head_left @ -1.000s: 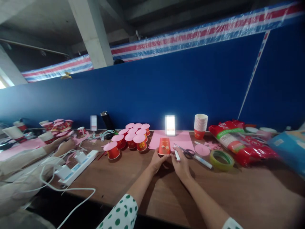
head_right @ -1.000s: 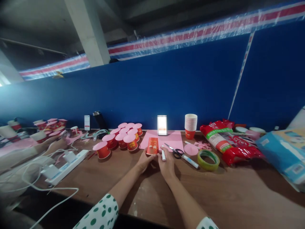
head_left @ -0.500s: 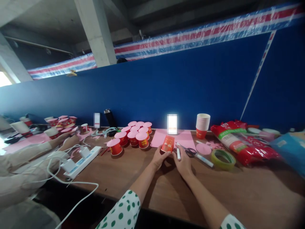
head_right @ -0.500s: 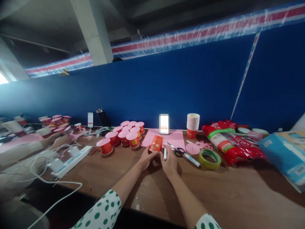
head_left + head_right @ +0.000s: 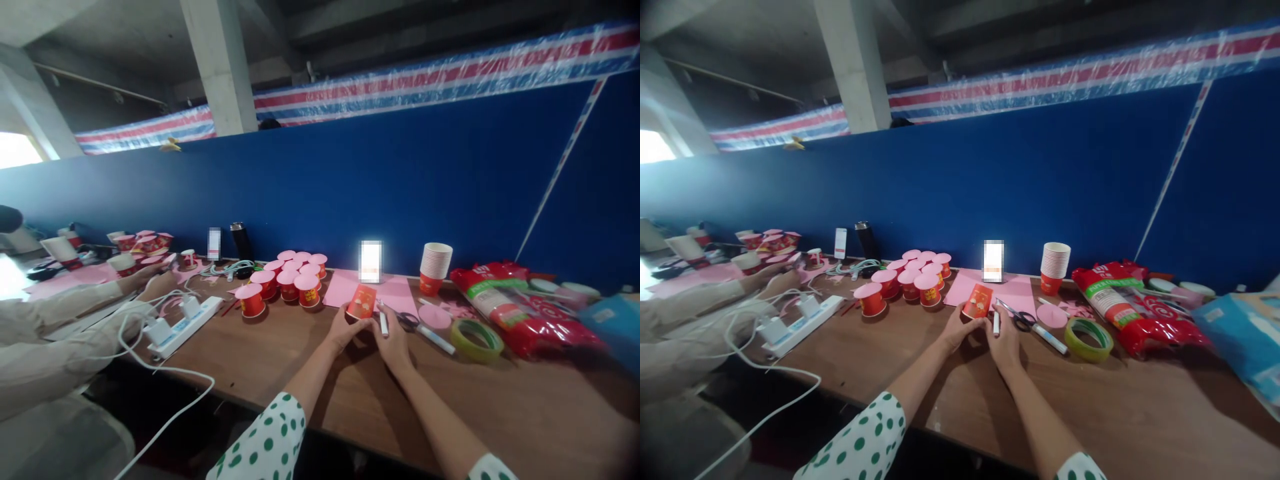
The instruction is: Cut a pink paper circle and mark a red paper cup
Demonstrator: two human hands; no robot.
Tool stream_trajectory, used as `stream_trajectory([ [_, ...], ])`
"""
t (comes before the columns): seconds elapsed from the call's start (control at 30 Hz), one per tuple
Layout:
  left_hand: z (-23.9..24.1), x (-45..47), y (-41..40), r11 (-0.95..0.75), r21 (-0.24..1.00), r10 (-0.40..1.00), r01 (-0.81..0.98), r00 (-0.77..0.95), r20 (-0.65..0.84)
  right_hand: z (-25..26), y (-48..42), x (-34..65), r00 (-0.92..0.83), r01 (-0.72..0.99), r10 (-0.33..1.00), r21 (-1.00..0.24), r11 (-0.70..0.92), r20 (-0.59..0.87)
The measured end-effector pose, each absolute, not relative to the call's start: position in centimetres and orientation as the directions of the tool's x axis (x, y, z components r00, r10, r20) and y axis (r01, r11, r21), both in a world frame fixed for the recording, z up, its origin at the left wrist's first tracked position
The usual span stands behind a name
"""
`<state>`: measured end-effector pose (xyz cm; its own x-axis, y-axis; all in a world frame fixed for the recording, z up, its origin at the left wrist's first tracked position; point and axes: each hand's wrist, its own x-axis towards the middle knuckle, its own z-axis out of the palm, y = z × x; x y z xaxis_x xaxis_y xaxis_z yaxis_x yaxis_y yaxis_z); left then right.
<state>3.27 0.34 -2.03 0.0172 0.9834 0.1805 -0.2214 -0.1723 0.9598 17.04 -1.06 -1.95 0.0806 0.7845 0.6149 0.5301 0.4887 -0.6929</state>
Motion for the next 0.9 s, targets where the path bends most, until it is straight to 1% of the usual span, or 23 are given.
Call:
stream_trajectory([
  [0.2,-2.10,3.10,0.52,-0.153,0.958,0.988,-0.244,-0.004,0.157,-2.54,-0.49,16.96,0.068,0.537,0.798,-0.697,0.476,0.598],
  [0.4,-1.97,3.06,0.60,-0.181,0.945,0.981,-0.273,0.012,0.191,-2.57,-0.25,16.96,0.052,0.527,0.819,-0.712,0.464,0.572],
  [0.5,-2.00,3.11,0.76,-0.167,0.945,0.984,-0.280,0.009,0.176,-2.37,-0.30,16.96,0.044,0.520,0.831,-0.723,0.454,0.554],
  [0.9,-1.96,3.07,0.64,-0.127,0.923,0.985,-0.364,0.063,0.160,-2.30,-0.44,16.95,0.013,0.472,0.846,-0.749,0.465,0.533],
])
